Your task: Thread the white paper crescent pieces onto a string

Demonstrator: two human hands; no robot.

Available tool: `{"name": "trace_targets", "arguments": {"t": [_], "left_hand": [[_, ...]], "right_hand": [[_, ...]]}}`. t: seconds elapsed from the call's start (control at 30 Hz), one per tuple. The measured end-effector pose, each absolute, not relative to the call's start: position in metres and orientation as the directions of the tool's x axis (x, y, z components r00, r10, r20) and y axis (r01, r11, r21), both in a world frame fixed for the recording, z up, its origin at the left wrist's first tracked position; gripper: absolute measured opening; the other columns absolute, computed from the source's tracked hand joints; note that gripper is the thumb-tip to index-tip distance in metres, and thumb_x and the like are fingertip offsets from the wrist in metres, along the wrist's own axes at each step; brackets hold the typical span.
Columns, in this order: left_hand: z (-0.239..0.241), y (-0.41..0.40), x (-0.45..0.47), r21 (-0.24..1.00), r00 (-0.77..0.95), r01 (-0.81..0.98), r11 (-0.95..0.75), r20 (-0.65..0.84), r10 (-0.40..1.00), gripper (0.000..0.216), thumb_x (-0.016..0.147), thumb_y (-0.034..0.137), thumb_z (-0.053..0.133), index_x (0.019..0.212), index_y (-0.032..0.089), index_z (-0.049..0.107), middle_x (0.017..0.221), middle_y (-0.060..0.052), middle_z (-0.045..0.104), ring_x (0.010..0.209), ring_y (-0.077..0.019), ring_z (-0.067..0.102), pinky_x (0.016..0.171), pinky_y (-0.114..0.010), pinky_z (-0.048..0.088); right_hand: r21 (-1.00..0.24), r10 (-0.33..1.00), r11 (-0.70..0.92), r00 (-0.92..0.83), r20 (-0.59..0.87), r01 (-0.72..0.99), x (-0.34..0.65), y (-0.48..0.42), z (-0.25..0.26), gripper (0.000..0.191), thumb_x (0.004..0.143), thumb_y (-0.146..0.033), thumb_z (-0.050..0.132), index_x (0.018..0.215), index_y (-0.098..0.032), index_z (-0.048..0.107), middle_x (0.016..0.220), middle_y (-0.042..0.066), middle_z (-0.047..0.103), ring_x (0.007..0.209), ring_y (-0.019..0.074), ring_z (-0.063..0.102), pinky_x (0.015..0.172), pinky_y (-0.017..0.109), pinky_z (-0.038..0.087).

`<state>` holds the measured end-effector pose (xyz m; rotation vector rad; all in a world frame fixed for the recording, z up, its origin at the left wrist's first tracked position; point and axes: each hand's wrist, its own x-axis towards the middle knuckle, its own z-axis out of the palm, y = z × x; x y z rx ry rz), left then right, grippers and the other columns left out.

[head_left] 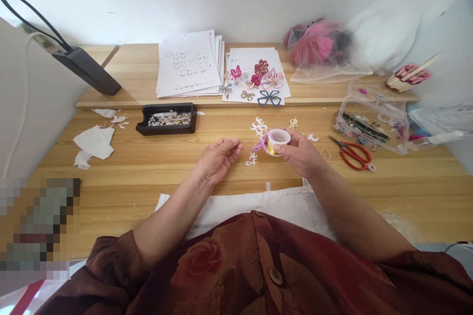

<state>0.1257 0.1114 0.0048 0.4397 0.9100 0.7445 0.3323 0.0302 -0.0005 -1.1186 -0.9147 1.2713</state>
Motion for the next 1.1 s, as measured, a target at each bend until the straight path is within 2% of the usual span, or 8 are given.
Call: {"name": "trace_targets", "arguments": {"t": [0.13,0.23,0.3,0.47,0.6,0.73,0.9,1.1], "left_hand": [[0.009,0.112,0.129,0.654,0.373,-0.373,0.658,-0.544,0.752,0.014,0.084,0.001,0.075,0.072,0.007,0.07,0.074,-0.004,0.073,0.065,-0.0061,0.07,0.063,-0.013,0.059],[0.019,0.116,0.136,0.697,0.385,-0.333,0.636,-0.515,0.766,0.01,0.082,0.003,0.078,0.074,0.007,0.072,0.074,-0.005,0.073,0.066,-0.0069,0.07,0.064,-0.013,0.058],[0.026,0.121,0.144,0.731,0.408,-0.307,0.609,-0.477,0.779,0.01,0.079,0.005,0.081,0.074,0.008,0.073,0.075,-0.005,0.074,0.068,-0.0072,0.07,0.065,-0.014,0.058],[0.034,0.131,0.165,0.787,0.439,-0.26,0.559,-0.419,0.795,0.015,0.073,0.009,0.087,0.072,0.009,0.072,0.074,-0.004,0.073,0.068,-0.0069,0.069,0.068,-0.015,0.057],[0.031,0.129,0.166,0.836,0.454,-0.218,0.503,-0.37,0.811,0.023,0.067,0.018,0.093,0.072,0.01,0.072,0.073,-0.004,0.073,0.068,-0.0073,0.067,0.067,-0.016,0.056],[0.029,0.124,0.159,0.853,0.447,-0.187,0.487,-0.368,0.816,0.029,0.061,0.023,0.097,0.072,0.011,0.072,0.073,-0.003,0.073,0.068,-0.0074,0.066,0.065,-0.016,0.054],[0.03,0.118,0.148,0.868,0.432,-0.183,0.462,-0.351,0.831,0.034,0.06,0.028,0.098,0.073,0.012,0.072,0.074,-0.002,0.072,0.07,-0.0086,0.066,0.065,-0.018,0.054],[0.023,0.107,0.138,0.846,0.468,-0.163,0.507,-0.386,0.795,0.036,0.057,0.03,0.1,0.075,0.011,0.074,0.074,-0.003,0.073,0.069,-0.009,0.067,0.064,-0.017,0.055]], "right_hand": [[-0.992,0.984,-0.031,0.171,-0.051,-0.119,0.337,0.031,0.007,0.032,0.077,-0.034,0.088,0.103,-0.022,0.074,0.1,0.004,0.078,0.093,0.02,0.07,0.091,0.038,0.055],[-0.999,0.975,-0.013,0.22,-0.022,-0.042,0.349,0.032,0.023,0.034,0.073,-0.029,0.087,0.103,-0.022,0.071,0.099,0.003,0.077,0.09,0.0183,0.068,0.086,0.035,0.053],[-0.994,0.981,-0.035,0.184,-0.054,-0.103,0.361,0.032,0.035,0.038,0.071,-0.024,0.085,0.105,-0.022,0.07,0.097,0.003,0.077,0.086,0.0183,0.068,0.08,0.034,0.053],[-0.893,0.98,-0.175,0.016,-0.199,-0.415,0.386,0.026,0.048,0.037,0.07,-0.022,0.081,0.106,-0.019,0.072,0.093,0.004,0.075,0.088,0.0195,0.072,0.073,0.03,0.056],[-0.837,0.976,-0.215,-0.075,-0.206,-0.504,0.391,0.015,0.04,0.031,0.077,-0.028,0.08,0.105,-0.017,0.075,0.095,0.007,0.075,0.089,0.0195,0.072,0.068,0.026,0.059],[-0.825,0.98,-0.199,-0.12,-0.159,-0.529,0.389,0.009,0.031,0.032,0.08,-0.034,0.08,0.106,-0.015,0.077,0.094,0.008,0.075,0.088,0.0194,0.074,0.068,0.025,0.059],[-0.84,0.987,-0.163,-0.09,-0.136,-0.518,0.389,0.008,0.023,0.033,0.077,-0.029,0.08,0.107,-0.018,0.077,0.101,0.007,0.076,0.092,0.0208,0.074,0.07,0.028,0.06],[-0.899,0.987,-0.149,-0.007,-0.16,-0.412,0.386,0.009,0.018,0.028,0.077,-0.028,0.082,0.103,-0.02,0.074,0.1,0.006,0.078,0.089,0.0222,0.076,0.075,0.033,0.058]]}}
